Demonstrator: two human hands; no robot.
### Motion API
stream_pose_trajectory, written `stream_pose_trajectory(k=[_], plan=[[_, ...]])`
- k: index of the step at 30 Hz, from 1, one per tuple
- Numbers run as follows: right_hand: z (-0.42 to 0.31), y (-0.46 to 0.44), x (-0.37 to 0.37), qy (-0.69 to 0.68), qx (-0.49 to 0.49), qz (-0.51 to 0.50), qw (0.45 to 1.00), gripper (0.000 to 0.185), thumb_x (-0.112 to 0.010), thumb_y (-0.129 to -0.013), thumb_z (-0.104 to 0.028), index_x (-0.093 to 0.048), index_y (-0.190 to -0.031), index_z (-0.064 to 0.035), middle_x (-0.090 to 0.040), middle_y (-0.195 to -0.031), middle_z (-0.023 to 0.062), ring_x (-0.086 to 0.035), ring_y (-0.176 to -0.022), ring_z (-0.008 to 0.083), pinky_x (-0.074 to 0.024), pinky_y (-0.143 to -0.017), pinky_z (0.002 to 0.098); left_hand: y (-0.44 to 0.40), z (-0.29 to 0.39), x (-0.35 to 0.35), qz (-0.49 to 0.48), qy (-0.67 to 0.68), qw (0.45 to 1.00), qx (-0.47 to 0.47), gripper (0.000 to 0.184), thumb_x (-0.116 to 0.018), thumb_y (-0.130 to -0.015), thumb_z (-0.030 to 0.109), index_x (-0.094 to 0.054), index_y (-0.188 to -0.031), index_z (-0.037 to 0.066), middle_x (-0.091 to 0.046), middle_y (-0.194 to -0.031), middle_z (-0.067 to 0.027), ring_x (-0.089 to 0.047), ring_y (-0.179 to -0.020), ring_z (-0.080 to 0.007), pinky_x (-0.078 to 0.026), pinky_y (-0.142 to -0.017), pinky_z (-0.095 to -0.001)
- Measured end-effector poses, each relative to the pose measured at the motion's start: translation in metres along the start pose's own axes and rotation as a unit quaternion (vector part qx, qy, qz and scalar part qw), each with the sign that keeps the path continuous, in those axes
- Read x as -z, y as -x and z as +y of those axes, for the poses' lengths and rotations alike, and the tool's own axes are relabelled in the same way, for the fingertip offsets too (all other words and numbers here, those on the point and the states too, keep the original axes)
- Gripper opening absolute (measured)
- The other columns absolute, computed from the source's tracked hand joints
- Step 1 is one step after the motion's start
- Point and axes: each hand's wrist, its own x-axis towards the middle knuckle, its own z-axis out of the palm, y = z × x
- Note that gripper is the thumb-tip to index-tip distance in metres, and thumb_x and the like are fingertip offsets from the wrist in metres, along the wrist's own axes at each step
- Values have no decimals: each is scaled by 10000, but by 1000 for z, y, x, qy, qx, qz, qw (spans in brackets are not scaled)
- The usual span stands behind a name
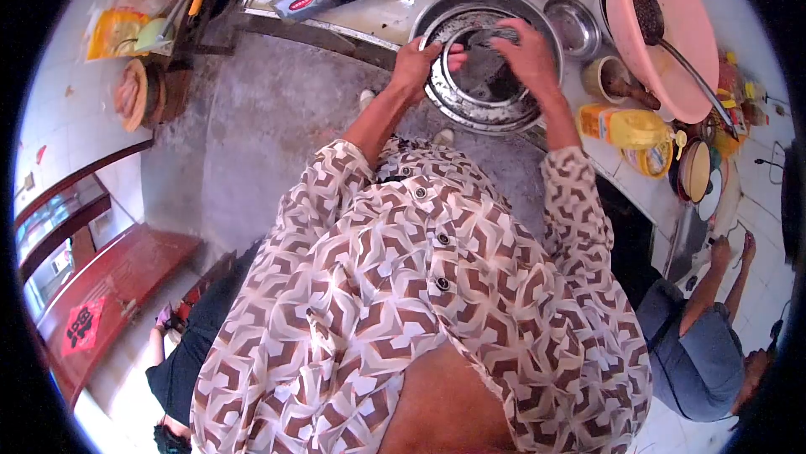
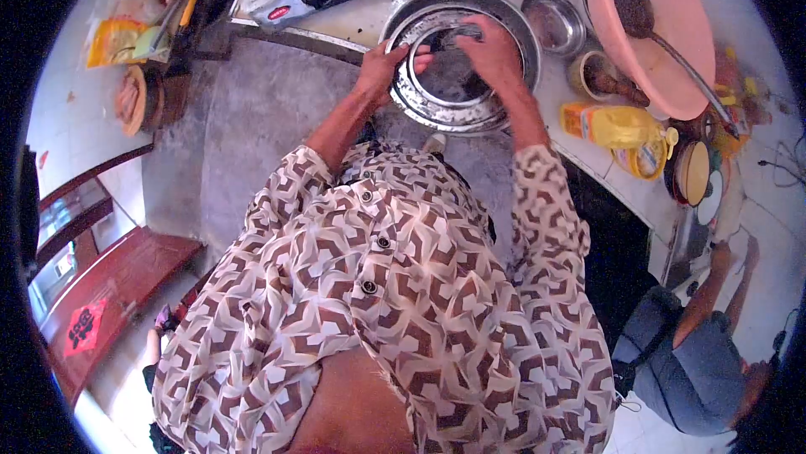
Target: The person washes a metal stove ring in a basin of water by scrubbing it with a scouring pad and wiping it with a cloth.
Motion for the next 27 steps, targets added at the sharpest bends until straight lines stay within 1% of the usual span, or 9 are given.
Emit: stream_pose_trajectory(k=[1,5,11,14,18,20,23,25,27], plan=[[4,5,13,-12,-14,15,1000,325,-658,-748,-209,-596,-1033,-64,-612,-1039,167,-572,-996,324,-429,-872,359,3,5,0,0,14,1000,5,277,-345,-935,39,-413,-1174,-84,-611,-1010,-234,-655,-840,-277,-579,-694,-330],[14,31,31,45,-38,105,993,328,-661,-751,-190,-598,-1049,-69,-618,-1018,153,-581,-973,275,-425,-864,338,4,7,5,-52,-14,998,-12,294,-335,-918,-2,-402,-1189,-92,-597,-1042,-249,-650,-866,-282,-576,-735,-323],[34,54,23,-67,-103,188,974,341,-688,-726,-152,-608,-1041,-49,-617,-1021,105,-568,-950,212,-420,-854,312,12,16,-1,-90,47,995,11,376,-327,-837,-92,-384,-1207,-119,-573,-1072,-275,-641,-903,-292,-568,-778,-322],[61,56,14,-248,-158,208,933,357,-710,-703,-122,-610,-1032,-27,-611,-1045,89,-558,-958,186,-420,-858,302,16,16,-3,-96,72,993,5,372,-327,-837,-91,-391,-1202,-125,-574,-1074,-271,-640,-904,-296,-565,-782,-323],[47,56,11,-278,-178,209,920,422,-710,-693,-95,-600,-1094,-23,-599,-1097,105,-548,-1014,178,-417,-877,296,14,10,2,-90,71,993,-2,357,-325,-845,-89,-412,-1190,-121,-573,-1086,-263,-637,-916,-295,-557,-801,-329],[31,54,13,-290,-172,195,921,471,-701,-689,-109,-587,-1137,-20,-590,-1136,129,-547,-1049,200,-412,-896,305,13,8,4,-67,43,997,-3,308,-358,-859,-57,-446,-1150,-108,-600,-1030,-245,-651,-850,-273,-567,-741,-316],[31,48,16,-112,-127,155,973,543,-679,-677,-143,-554,-1190,-12,-575,-1171,179,-547,-1081,249,-400,-923,314,12,12,3,-17,-38,999,4,238,-421,-871,2,-490,-1082,-85,-633,-917,-212,-656,-719,-236,-567,-622,-298],[22,49,18,-80,-134,139,978,566,-666,-670,-168,-542,-1197,-2,-573,-1167,202,-552,-1076,273,-397,-929,317,12,19,3,19,-102,994,15,197,-491,-863,62,-517,-1013,-62,-644,-779,-164,-626,-565,-200,-537,-489,-292],[13,47,20,-51,-132,133,981,578,-656,-668,-183,-535,-1202,2,-579,-1150,218,-562,-1062,286,-400,-926,319,8,25,2,24,-119,991,48,195,-497,-859,62,-519,-1011,-58,-642,-769,-155,-626,-561,-206,-541,-490,-307]])
